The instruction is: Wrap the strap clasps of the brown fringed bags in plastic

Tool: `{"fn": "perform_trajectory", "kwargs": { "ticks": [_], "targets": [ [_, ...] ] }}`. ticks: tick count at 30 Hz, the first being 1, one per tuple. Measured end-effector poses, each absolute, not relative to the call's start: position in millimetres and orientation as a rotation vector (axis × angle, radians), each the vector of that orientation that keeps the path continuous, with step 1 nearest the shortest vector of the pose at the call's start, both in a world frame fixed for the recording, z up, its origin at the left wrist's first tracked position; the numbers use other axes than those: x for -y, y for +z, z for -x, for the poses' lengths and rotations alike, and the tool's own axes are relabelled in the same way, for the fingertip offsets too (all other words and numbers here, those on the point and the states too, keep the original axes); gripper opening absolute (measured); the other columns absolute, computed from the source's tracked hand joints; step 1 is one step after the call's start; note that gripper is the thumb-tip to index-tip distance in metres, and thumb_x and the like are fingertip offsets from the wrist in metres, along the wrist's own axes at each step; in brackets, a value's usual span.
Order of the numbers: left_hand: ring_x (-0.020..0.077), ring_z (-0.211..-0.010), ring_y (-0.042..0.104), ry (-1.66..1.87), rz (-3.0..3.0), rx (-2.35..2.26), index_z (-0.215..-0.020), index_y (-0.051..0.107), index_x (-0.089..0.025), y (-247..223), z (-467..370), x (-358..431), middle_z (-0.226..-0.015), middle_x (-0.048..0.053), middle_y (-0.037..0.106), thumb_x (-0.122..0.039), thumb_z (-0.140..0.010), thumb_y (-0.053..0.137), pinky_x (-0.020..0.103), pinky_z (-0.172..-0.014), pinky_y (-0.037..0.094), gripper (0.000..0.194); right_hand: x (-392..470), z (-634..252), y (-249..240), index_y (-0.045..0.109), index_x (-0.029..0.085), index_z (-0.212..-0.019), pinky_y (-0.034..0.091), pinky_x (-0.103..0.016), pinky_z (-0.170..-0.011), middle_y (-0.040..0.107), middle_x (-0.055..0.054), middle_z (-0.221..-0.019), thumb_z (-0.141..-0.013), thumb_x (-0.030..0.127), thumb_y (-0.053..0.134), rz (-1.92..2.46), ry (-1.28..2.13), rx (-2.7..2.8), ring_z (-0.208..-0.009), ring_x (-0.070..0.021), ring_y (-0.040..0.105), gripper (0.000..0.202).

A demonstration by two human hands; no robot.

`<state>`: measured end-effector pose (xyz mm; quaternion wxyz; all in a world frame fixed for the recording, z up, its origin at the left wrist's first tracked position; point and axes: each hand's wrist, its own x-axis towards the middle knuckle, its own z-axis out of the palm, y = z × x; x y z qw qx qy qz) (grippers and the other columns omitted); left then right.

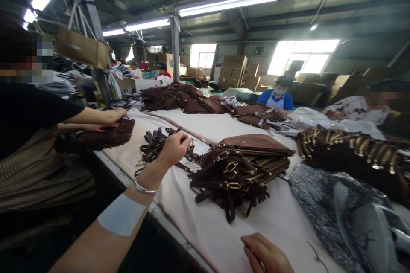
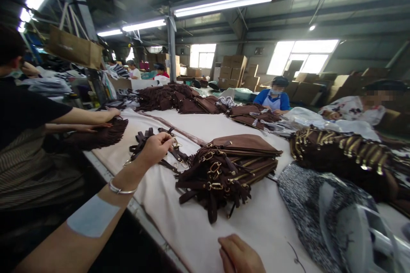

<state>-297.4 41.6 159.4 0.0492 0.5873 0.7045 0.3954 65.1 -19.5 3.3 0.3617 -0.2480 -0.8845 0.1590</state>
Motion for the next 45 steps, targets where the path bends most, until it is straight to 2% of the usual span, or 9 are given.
{"fn": "perform_trajectory", "kwargs": {
  "ticks": [3,7,10,15,20,25,31,38,45],
  "targets": [
    [0.0093,-0.046,0.047,1.388,-1.521,-1.587,-0.079,0.058,-0.018,178.4,259.5,-18.6,-0.061,0.000,0.062,-0.040,-0.084,0.055,0.021,-0.047,0.036,0.023,15.5,-57.1,55.2,0.063,0.022,-0.113,0.058,-0.026,-0.070,0.069,-0.009,-0.098,-0.091,0.022,0.054,0.736,0.310,2.143,-0.083,-0.0183,0.069,0.023],
    [0.0064,-0.042,0.042,1.306,-1.326,-1.251,-0.073,0.057,-0.017,183.3,199.9,4.5,-0.055,-0.001,0.059,-0.041,-0.079,0.063,0.019,-0.042,0.029,0.025,12.1,-43.6,112.9,0.062,0.020,-0.121,0.054,-0.043,-0.091,0.062,-0.015,-0.119,-0.090,0.030,0.056,0.831,0.167,1.985,-0.110,-0.0278,0.061,0.032],
    [0.0061,-0.040,0.040,1.178,-1.259,-1.138,-0.074,0.057,-0.017,173.0,164.8,11.8,-0.053,-0.001,0.058,-0.041,-0.078,0.065,0.019,-0.040,0.027,0.026,13.4,-31.4,128.0,0.058,0.018,-0.125,0.053,-0.044,-0.092,0.063,-0.015,-0.121,-0.089,0.032,0.058,0.831,0.234,1.949,-0.111,-0.0282,0.060,0.038],
    [0.0064,-0.038,0.040,1.048,-1.086,-1.046,-0.068,0.055,-0.017,141.0,133.5,11.8,-0.049,-0.001,0.055,-0.037,-0.074,0.066,0.019,-0.038,0.027,0.023,20.0,-27.6,112.0,0.063,0.019,-0.111,0.056,-0.026,-0.067,0.072,-0.006,-0.088,-0.091,0.027,0.054,0.986,0.428,1.904,-0.075,-0.0177,0.068,0.024],
    [0.0063,-0.040,0.042,0.980,-0.923,-1.044,-0.065,0.055,-0.016,102.1,118.0,14.4,-0.049,-0.002,0.053,-0.038,-0.068,0.067,0.019,-0.039,0.027,0.025,22.0,-49.1,77.0,0.063,0.018,-0.106,0.056,-0.028,-0.069,0.072,-0.008,-0.089,-0.092,0.024,0.051,1.048,0.316,2.032,-0.078,-0.0194,0.069,0.020],
    [0.0061,-0.039,0.040,0.956,-0.824,-1.104,-0.063,0.052,-0.017,76.5,100.7,16.7,-0.050,-0.003,0.051,-0.041,-0.066,0.069,0.020,-0.038,0.024,0.030,17.1,-62.8,49.2,0.060,0.013,-0.109,0.056,-0.031,-0.064,0.070,-0.010,-0.080,-0.092,0.021,0.046,0.983,0.093,2.177,-0.069,-0.0206,0.067,0.023],
    [0.0052,-0.042,0.041,1.044,-0.740,-1.006,-0.069,0.053,-0.016,68.2,91.7,6.4,-0.057,-0.002,0.055,-0.043,-0.067,0.072,0.019,-0.040,0.025,0.033,1.5,-66.2,50.3,0.059,0.015,-0.108,0.055,-0.030,-0.068,0.069,-0.008,-0.084,-0.092,0.020,0.048,1.012,0.076,2.140,-0.074,-0.0191,0.067,0.020],
    [0.0025,-0.043,0.040,1.246,-0.364,-0.899,-0.075,0.055,-0.014,66.8,97.0,-17.3,-0.062,-0.003,0.053,-0.033,-0.073,0.071,0.015,-0.041,0.027,0.025,-28.9,-62.6,62.0,0.055,0.012,-0.114,0.053,-0.031,-0.067,0.065,-0.010,-0.086,-0.095,0.021,0.045,0.944,-0.161,2.202,-0.073,-0.0199,0.063,0.024],
    [0.0010,-0.038,0.036,1.214,-0.264,-0.909,-0.068,0.053,-0.015,72.7,104.8,-37.2,-0.056,-0.005,0.050,-0.022,-0.075,0.066,0.011,-0.036,0.022,0.016,-52.4,-43.2,64.5,0.061,0.010,-0.111,0.054,-0.034,-0.071,0.066,-0.016,-0.100,-0.094,0.012,0.043,0.821,-0.611,2.301,-0.080,-0.0228,0.061,0.025]
  ]
}}
